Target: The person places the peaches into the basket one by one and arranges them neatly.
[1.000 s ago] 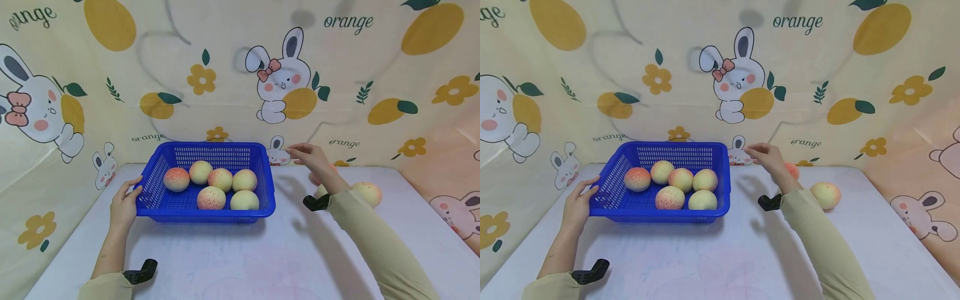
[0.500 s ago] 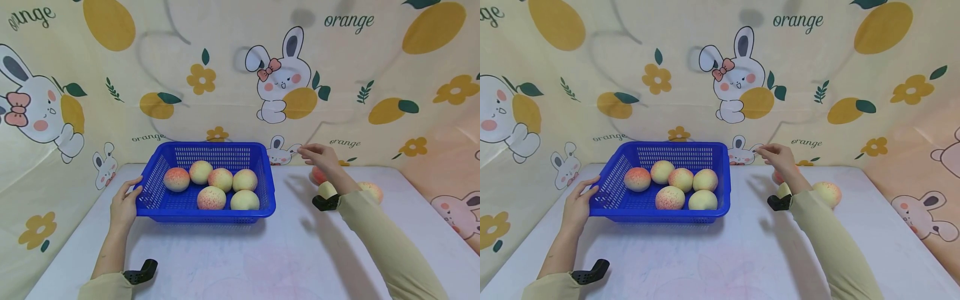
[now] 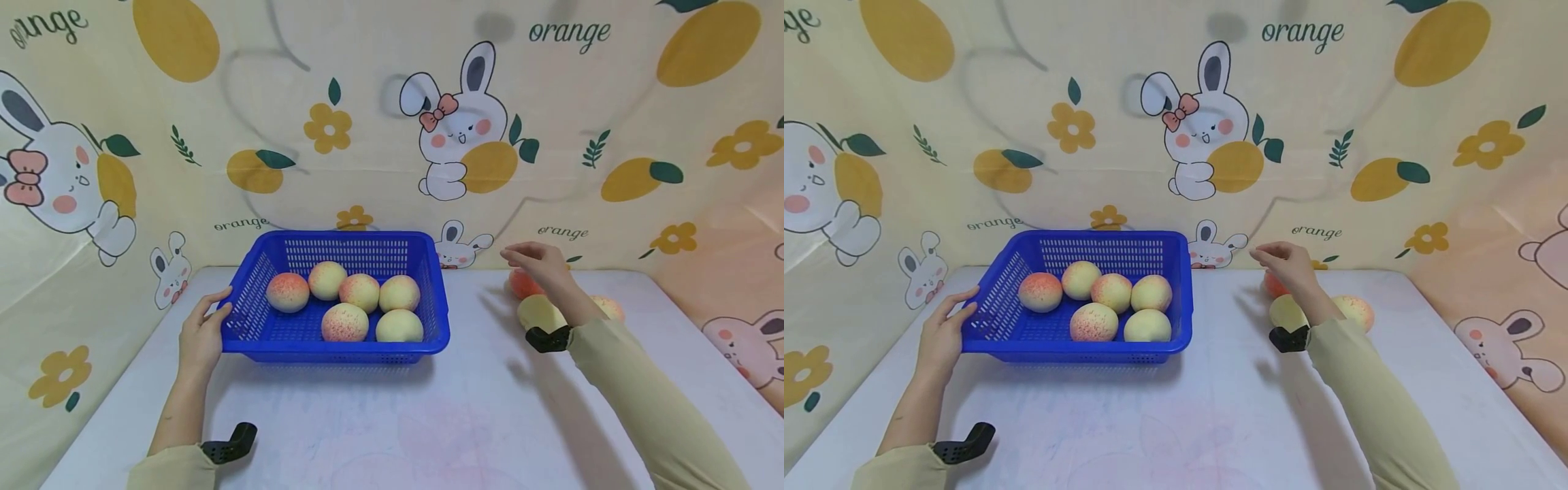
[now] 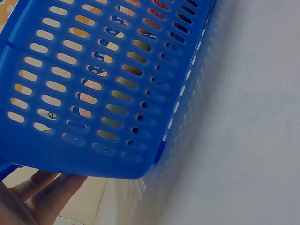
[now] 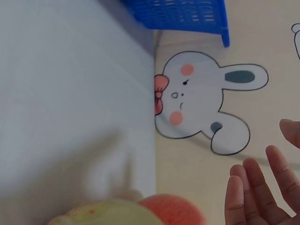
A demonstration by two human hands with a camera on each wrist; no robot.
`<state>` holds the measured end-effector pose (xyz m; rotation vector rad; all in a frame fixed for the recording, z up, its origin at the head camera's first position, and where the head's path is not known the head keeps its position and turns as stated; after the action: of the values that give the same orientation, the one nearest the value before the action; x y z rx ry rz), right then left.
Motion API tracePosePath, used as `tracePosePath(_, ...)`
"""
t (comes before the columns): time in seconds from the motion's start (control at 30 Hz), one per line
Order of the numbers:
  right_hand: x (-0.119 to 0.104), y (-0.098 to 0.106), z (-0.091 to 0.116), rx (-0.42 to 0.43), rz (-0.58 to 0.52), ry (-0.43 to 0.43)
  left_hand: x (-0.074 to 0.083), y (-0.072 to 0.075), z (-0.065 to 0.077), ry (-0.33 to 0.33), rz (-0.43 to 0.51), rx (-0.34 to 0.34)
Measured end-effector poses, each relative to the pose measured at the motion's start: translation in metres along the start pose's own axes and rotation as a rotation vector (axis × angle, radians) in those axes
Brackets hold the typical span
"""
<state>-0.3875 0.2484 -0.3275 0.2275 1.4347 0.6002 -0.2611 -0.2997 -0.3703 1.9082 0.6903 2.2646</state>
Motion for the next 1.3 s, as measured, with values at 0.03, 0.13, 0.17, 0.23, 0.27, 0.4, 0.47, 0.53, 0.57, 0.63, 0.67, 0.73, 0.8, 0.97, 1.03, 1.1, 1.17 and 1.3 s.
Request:
tracePosePath(0.03, 0.002, 0.001, 0.001, 0.004, 0.003, 0.005, 0.0, 0.0, 0.0, 0.001, 0.0, -0.001)
tracePosePath(0.13, 0.006, 0.002, 0.006, -0.001, 0.004, 0.014, 0.0, 0.0, 0.001, 0.004, -0.004, 0.002)
tracePosePath(0.17, 0.008, 0.002, 0.007, -0.007, 0.003, 0.008, 0.0, 0.0, 0.001, 0.005, -0.004, 0.002)
tracePosePath(0.23, 0.012, 0.001, 0.01, -0.016, 0.007, -0.018, 0.0, 0.0, 0.001, 0.006, -0.003, 0.002)
tracePosePath(0.27, 0.014, 0.001, 0.011, -0.021, 0.009, -0.034, 0.0, 0.0, 0.001, 0.006, -0.003, 0.002)
tracePosePath(0.4, 0.022, 0.001, 0.016, -0.022, 0.021, -0.087, 0.0, 0.001, 0.001, 0.003, -0.003, 0.003)
tracePosePath(0.47, 0.025, 0.002, 0.018, -0.013, 0.016, -0.094, 0.0, 0.001, 0.001, 0.001, -0.003, 0.003)
tracePosePath(0.53, 0.027, 0.003, 0.02, -0.002, 0.01, -0.092, 0.0, 0.001, 0.001, 0.0, -0.002, 0.004)
tracePosePath(0.57, 0.028, 0.003, 0.021, 0.007, 0.013, -0.085, 0.0, 0.001, 0.001, -0.001, -0.001, 0.003)
tracePosePath(0.63, 0.03, 0.005, 0.023, 0.028, 0.014, -0.068, 0.0, 0.001, 0.001, -0.002, 0.001, 0.003)
tracePosePath(0.67, 0.031, 0.006, 0.024, 0.038, 0.015, -0.057, 0.0, 0.001, 0.001, -0.002, 0.0, 0.002)
tracePosePath(0.73, 0.034, 0.006, 0.026, 0.044, 0.014, -0.047, 0.0, 0.0, 0.0, -0.002, -0.002, 0.002)
tracePosePath(0.8, 0.038, 0.007, 0.028, 0.044, -0.001, -0.048, 0.0, 0.0, 0.0, -0.004, -0.004, 0.004)
tracePosePath(0.97, 0.05, 0.005, 0.032, 0.015, -0.037, -0.073, 0.0, -0.001, 0.0, -0.013, 0.012, -0.001)
tracePosePath(1.03, 0.052, 0.004, 0.034, 0.005, -0.026, -0.072, 0.0, -0.001, 0.0, -0.016, 0.02, -0.006)
tracePosePath(1.1, 0.054, 0.004, 0.037, 0.002, -0.001, -0.061, 0.001, -0.001, 0.0, -0.018, 0.025, -0.009)
tracePosePath(1.17, 0.054, 0.003, 0.039, 0.0, 0.026, -0.042, 0.001, -0.002, 0.001, -0.017, 0.025, -0.011)
tracePosePath(1.3, 0.057, 0.0, 0.044, -0.008, 0.049, -0.012, 0.001, -0.002, 0.001, -0.015, 0.019, -0.012)
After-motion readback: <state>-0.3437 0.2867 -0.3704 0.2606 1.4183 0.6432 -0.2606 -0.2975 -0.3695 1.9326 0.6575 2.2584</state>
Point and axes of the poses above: each hand's wrist, its own z-axis away from the middle knuckle, its own y-axis out of the back of the hand, x = y × z, the point moved 9 cm from there along -z, towards the middle knuckle, and after that the axes turned 12 degrees about -x, right-handed, at the moved point
